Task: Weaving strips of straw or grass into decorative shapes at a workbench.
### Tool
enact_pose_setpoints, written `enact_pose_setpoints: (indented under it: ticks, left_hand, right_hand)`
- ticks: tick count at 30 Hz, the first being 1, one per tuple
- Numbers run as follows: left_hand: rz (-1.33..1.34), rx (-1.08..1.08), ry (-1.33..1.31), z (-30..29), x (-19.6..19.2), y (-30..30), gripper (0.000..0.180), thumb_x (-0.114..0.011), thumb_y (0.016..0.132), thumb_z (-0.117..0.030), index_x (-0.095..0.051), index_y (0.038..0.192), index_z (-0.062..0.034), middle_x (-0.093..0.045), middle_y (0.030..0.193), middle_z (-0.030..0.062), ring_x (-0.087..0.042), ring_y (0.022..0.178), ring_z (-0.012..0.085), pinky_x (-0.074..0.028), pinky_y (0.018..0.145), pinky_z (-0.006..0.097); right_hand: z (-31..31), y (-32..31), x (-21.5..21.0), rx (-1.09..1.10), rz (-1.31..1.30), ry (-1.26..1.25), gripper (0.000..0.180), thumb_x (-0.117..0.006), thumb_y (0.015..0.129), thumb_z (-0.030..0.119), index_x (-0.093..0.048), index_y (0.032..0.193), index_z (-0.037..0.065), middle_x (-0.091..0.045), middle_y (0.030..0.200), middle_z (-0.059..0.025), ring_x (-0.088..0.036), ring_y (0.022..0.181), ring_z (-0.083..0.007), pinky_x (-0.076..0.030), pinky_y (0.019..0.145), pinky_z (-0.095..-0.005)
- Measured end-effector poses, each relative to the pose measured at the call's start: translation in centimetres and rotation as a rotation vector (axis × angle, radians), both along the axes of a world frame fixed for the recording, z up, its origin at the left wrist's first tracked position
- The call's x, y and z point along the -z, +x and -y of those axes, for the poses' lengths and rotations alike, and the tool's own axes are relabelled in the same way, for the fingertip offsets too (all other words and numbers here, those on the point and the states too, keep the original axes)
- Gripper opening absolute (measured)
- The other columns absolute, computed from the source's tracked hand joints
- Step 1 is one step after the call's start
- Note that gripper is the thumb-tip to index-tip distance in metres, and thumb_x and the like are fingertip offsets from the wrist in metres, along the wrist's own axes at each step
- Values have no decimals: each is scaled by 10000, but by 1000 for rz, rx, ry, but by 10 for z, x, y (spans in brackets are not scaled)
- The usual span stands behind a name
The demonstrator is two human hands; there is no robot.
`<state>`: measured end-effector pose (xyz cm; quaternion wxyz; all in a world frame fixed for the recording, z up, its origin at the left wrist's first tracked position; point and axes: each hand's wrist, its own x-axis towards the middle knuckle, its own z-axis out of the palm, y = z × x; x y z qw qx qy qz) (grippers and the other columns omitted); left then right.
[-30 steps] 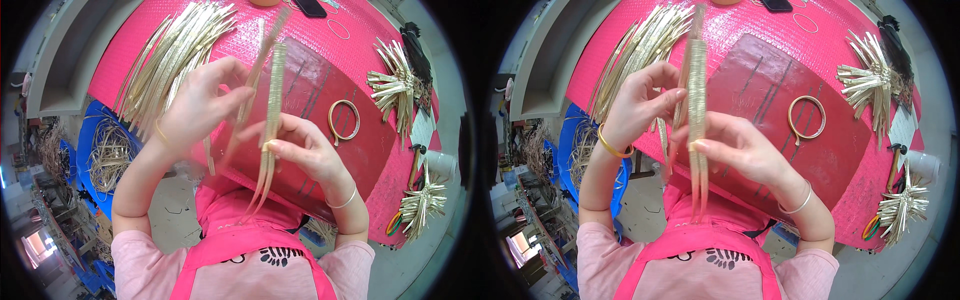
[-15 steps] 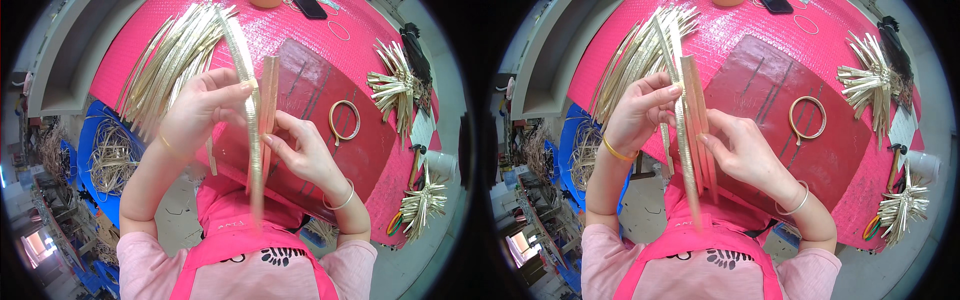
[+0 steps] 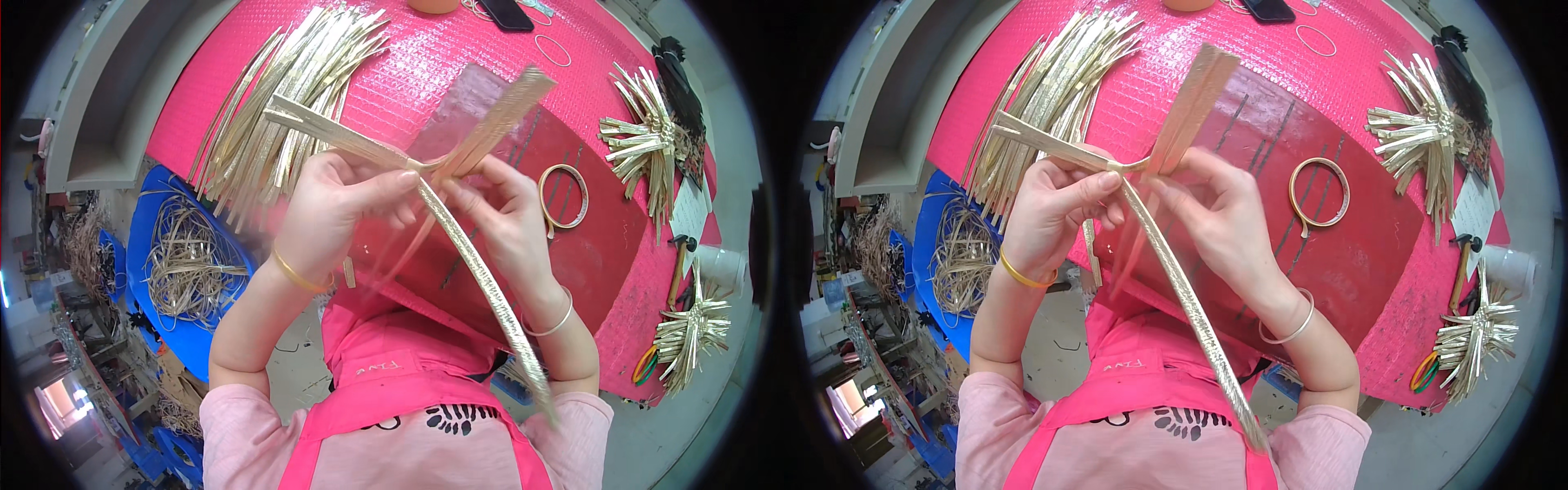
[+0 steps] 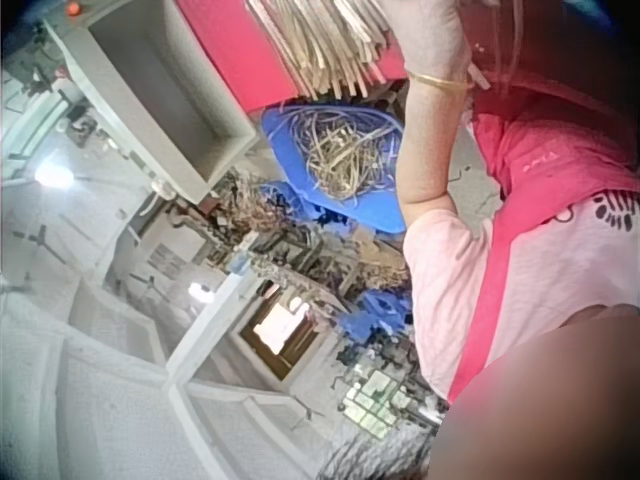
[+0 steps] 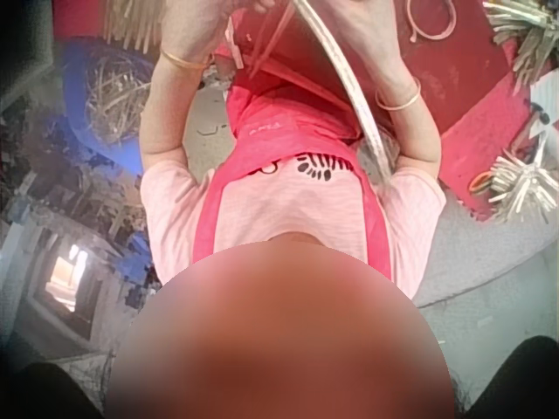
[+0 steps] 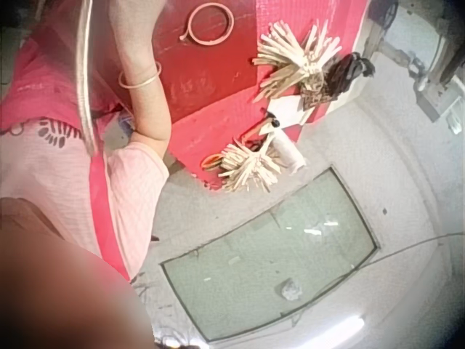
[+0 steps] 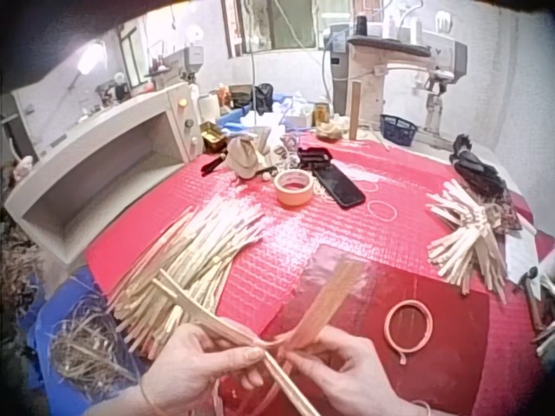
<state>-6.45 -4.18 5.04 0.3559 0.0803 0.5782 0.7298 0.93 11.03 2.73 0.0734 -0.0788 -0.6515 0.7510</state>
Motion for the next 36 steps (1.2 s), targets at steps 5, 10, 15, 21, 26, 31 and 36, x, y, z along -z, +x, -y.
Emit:
enact_pose_setpoints:
  ticks: [5, 10, 15, 21, 26, 31, 36]
  left_hand:
    - [-7, -34, -27, 4, -4, 2, 173, -600, 727, -62, -582, 861, 45, -610, 740, 112, -564, 584, 124, -450, 545, 209]
    - [-461, -109, -171, 1, -2, 5, 126, -586, 736, -51, -608, 839, 19, -617, 775, 83, -576, 745, 144, -443, 707, 256]
    - [-55, -120, 80, -1, 3, 9, 164, -580, 742, -25, -598, 900, 17, -613, 858, 92, -573, 787, 132, -441, 730, 233]
    - [-2, -248, 228, -8, 12, 19, 170, -573, 745, -11, -598, 913, 8, -613, 869, 75, -571, 805, 129, -445, 747, 241]
    - [-118, -216, 80, -4, 11, 18, 168, -573, 739, 8, -599, 905, 15, -615, 866, 78, -563, 799, 108, -440, 733, 224]
    - [-437, -380, -17, -16, 19, 25, 124, -579, 740, 5, -589, 863, 19, -593, 814, 58, -548, 734, 95, -426, 668, 220]
    - [-1026, -468, -257, -32, 26, 27, 87, -538, 784, -52, -542, 852, 2, -522, 731, 95, -521, 565, 194, -403, 517, 279]
  right_hand:
    - [4, -1, -3, 31, -33, 28, 109, -558, 749, 1, -598, 849, -13, -614, 745, -36, -558, 707, -69, -436, 648, -207]
    - [9, -6, -11, 97, -91, -23, 110, -570, 737, -26, -586, 845, -18, -616, 757, -48, -574, 711, -84, -450, 655, -203]
    - [11, -6, -10, 125, -92, -93, 99, -568, 749, -25, -557, 847, -31, -610, 776, -67, -576, 726, -98, -457, 667, -208]
    - [20, -7, -6, 172, -176, -87, 129, -566, 758, -7, -539, 882, -30, -604, 791, -96, -581, 703, -118, -476, 625, -215]
    - [18, -6, -8, 187, -114, -136, 122, -589, 738, -19, -552, 853, -35, -606, 791, -66, -569, 740, -93, -454, 673, -206]
    - [20, -5, -7, 158, -82, -146, 123, -587, 741, -16, -575, 862, -29, -604, 785, -46, -561, 731, -79, -458, 657, -199]
    - [17, -5, -5, 244, -65, -157, 146, -596, 729, -5, -592, 873, -33, -596, 725, -59, -558, 673, -81, -455, 612, -203]
